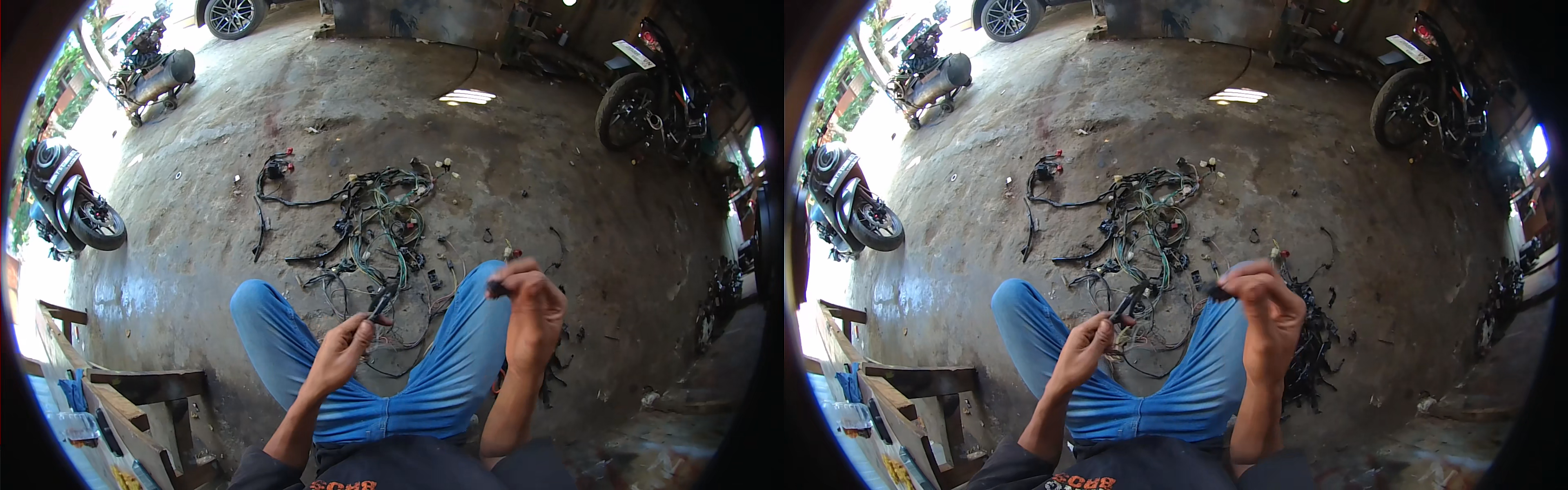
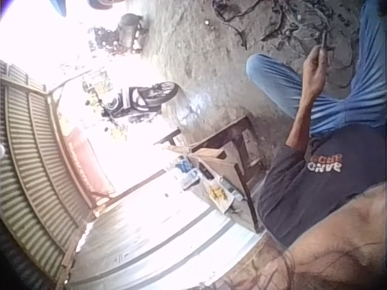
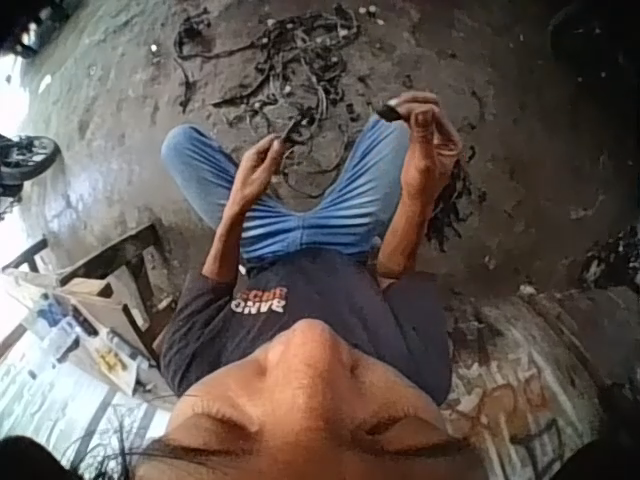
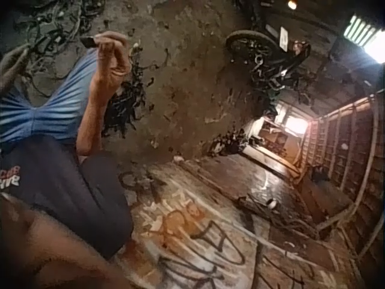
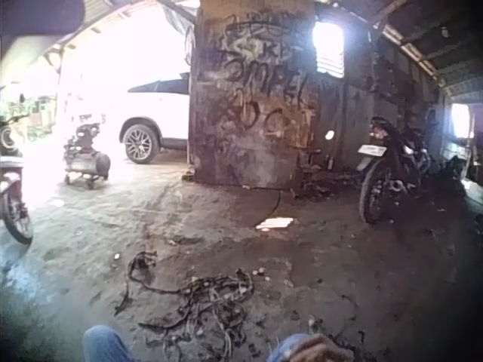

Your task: Repair a motorcycle wiring harness by stripping and cutting wires with scissors.

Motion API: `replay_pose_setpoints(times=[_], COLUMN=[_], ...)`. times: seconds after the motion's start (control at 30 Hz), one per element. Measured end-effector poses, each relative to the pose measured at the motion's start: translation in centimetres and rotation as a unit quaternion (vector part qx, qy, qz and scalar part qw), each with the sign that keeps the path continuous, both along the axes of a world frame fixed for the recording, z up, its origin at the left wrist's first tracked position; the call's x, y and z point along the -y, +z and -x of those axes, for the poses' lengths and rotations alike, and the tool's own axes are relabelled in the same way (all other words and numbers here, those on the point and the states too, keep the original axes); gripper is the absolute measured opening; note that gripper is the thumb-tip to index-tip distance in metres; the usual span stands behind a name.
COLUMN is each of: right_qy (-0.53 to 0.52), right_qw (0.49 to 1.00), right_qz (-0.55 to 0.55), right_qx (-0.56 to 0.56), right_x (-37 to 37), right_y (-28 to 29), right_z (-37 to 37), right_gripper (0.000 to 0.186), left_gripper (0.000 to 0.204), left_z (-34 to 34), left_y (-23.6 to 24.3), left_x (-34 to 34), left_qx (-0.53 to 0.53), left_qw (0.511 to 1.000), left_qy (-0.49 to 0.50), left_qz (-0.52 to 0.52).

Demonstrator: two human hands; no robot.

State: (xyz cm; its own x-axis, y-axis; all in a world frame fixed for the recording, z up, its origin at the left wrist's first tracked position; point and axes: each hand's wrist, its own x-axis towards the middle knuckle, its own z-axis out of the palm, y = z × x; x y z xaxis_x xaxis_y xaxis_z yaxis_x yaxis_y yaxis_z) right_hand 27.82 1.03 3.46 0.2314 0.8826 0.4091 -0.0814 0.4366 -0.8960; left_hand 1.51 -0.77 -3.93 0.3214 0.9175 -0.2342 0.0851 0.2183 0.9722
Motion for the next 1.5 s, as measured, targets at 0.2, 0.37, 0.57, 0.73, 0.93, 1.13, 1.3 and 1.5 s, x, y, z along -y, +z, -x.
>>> replay_pose_setpoints(times=[0.2, 0.37, 0.57, 0.73, 0.93, 1.13, 1.3, 1.5], right_qy=[-0.001, -0.102, -0.357, -0.461, -0.415, -0.388, -0.404, -0.435], right_qw=[0.989, 0.979, 0.916, 0.711, 0.714, 0.660, 0.724, 0.867], right_qz=[0.112, 0.177, 0.180, 0.152, 0.451, 0.567, 0.472, 0.176], right_qx=[0.095, 0.010, 0.049, 0.508, 0.337, 0.305, 0.299, 0.167], right_x=[-1.2, 0.0, 2.8, 7.4, 17.6, 23.0, 22.2, 8.8], right_y=[-2.7, -3.6, -8.2, -15.8, -27.9, -32.0, -33.1, -12.2], right_z=[1.8, 0.8, -8.9, -14.5, -16.0, -13.0, -11.9, -3.6], right_gripper=[0.010, 0.021, 0.027, 0.039, 0.024, 0.023, 0.026, 0.020], left_gripper=[0.039, 0.043, 0.044, 0.042, 0.038, 0.041, 0.038, 0.034], left_z=[-1.5, -0.4, -1.8, -2.1, -2.6, -2.5, -3.4, -4.0], left_y=[1.6, 1.7, 2.7, 2.9, 2.9, 1.7, 2.4, 2.2], left_x=[-0.4, -0.3, -0.6, -0.9, -1.4, -1.9, -2.2, -1.8], left_qx=[0.144, 0.171, 0.259, 0.292, 0.380, 0.500, 0.477, 0.445], left_qw=[0.985, 0.981, 0.952, 0.943, 0.908, 0.833, 0.849, 0.868], left_qy=[0.056, 0.073, 0.114, 0.108, 0.097, 0.060, 0.045, 0.049], left_qz=[0.070, 0.058, 0.113, 0.120, 0.148, 0.229, 0.224, 0.215])
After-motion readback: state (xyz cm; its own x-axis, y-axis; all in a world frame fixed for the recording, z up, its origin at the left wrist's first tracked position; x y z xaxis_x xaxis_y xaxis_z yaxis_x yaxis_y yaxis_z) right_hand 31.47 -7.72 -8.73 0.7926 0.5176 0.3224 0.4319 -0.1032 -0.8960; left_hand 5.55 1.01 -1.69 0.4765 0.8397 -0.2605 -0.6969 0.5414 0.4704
